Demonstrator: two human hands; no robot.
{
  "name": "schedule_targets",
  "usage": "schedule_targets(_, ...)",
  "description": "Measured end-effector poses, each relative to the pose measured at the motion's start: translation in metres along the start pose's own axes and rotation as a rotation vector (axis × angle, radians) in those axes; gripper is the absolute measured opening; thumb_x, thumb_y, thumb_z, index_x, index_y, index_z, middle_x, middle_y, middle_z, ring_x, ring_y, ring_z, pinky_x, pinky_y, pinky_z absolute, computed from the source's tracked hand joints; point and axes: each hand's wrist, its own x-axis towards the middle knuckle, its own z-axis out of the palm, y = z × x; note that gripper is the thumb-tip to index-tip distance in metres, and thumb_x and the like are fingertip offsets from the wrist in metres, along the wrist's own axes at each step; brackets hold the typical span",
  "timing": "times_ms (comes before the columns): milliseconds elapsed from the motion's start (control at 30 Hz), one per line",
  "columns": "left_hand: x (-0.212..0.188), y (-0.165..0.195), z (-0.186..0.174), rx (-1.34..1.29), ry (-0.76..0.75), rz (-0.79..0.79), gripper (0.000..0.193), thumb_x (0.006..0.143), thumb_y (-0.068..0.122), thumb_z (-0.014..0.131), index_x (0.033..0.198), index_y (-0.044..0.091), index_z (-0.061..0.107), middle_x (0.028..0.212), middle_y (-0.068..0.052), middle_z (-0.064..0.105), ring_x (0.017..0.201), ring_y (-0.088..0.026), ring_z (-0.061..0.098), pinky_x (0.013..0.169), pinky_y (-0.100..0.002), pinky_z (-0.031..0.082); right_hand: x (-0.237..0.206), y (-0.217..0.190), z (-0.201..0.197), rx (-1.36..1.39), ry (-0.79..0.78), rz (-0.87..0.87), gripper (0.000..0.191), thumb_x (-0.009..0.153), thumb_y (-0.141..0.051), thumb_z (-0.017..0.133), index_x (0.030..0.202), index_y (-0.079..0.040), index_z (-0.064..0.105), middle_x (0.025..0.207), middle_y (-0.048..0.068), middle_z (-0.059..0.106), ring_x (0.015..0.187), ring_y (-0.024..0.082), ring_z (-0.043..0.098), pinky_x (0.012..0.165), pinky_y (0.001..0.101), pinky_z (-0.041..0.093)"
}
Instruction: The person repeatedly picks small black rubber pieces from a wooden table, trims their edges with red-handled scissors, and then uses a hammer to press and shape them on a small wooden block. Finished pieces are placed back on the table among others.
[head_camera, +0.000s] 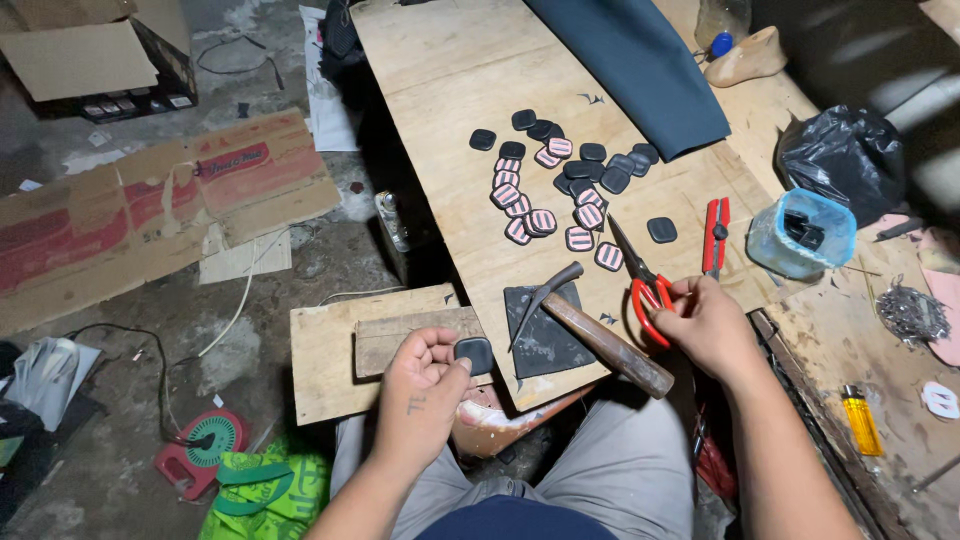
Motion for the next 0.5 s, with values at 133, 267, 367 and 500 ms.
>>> schedule_targets(133, 0.005, -0.001, -0.008, 0.027, 0.010, -0.007, 0.031, 0.091, 0.000, 0.061, 0.122, -0.002, 0.060, 0.092, -0.007, 0.067, 0.076, -0.012, 0.070, 0.068, -0.025, 0.058, -0.034, -0.019, 0.001, 0.638, -0.295, -0.041, 0.047, 0.080, -0.010, 0.073, 0.125, -0.003, 0.064, 0.091, 0.001, 0.067, 0.078, 0.010, 0.060, 0.075, 0.0266, 0.049)
schedule_targets(267, 0.016, -0.004, -0.010, 0.072, 0.068, -0.033, 0.028, 0.092, 0.001, 0.060, 0.119, -0.002, 0.064, 0.090, -0.006, 0.069, 0.074, -0.012, 0.069, 0.067, -0.024, 0.056, -0.092, -0.045, 0.042, 0.480, -0.507, 0.003, 0.046, 0.074, -0.010, 0.079, 0.118, -0.003, 0.066, 0.089, -0.001, 0.066, 0.080, 0.009, 0.060, 0.073, 0.0252, 0.050)
schedule_targets(367, 0.022, -0.005, -0.014, 0.032, 0.046, 0.093, 0.026, 0.092, -0.001, 0.062, 0.117, -0.003, 0.063, 0.091, -0.005, 0.068, 0.076, -0.008, 0.065, 0.069, -0.021, 0.053, -0.118, -0.053, 0.069, 0.542, -0.742, -0.042, 0.050, 0.076, -0.019, 0.083, 0.119, -0.002, 0.065, 0.095, 0.001, 0.064, 0.086, 0.010, 0.060, 0.077, 0.0243, 0.051)
schedule_targets(500, 0.026, -0.005, -0.021, 0.024, 0.068, 0.119, 0.021, 0.091, -0.003, 0.064, 0.112, -0.006, 0.063, 0.089, -0.005, 0.067, 0.075, -0.006, 0.061, 0.068, -0.020, 0.050, -0.126, -0.042, 0.092, 0.624, -0.941, -0.195, 0.065, 0.086, -0.052, 0.072, 0.126, -0.003, 0.063, 0.101, 0.001, 0.063, 0.086, 0.009, 0.057, 0.075, 0.0211, 0.047)
